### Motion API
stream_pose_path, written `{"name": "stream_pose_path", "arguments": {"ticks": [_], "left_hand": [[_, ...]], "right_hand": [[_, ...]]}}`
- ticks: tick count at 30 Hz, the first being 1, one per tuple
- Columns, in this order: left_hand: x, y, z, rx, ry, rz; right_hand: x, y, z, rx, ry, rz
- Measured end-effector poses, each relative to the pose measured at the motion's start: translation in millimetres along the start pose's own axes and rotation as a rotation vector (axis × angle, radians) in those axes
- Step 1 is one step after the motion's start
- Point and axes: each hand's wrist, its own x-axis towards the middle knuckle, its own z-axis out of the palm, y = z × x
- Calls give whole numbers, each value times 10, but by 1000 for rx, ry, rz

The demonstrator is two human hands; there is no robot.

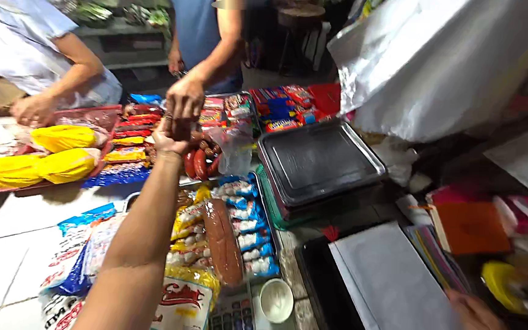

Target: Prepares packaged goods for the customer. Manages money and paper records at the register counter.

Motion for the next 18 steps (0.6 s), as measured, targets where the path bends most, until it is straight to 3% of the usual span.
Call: {"name": "stream_pose_path", "arguments": {"ticks": [4, 11, 15, 18], "left_hand": [[-188, -21, 9, -68, 143, -19], [-554, 181, -325, 133, 436, -151], [-1191, 469, -446, 299, 155, -254], [-2053, 577, -504, 516, -98, -442]], "right_hand": [[4, 234, 72, 46, 29, 92], [-322, 233, -59, 335, 86, 228], [-378, 248, -55, 371, -85, 155], [-431, 157, 84, 383, -113, 180]]}}
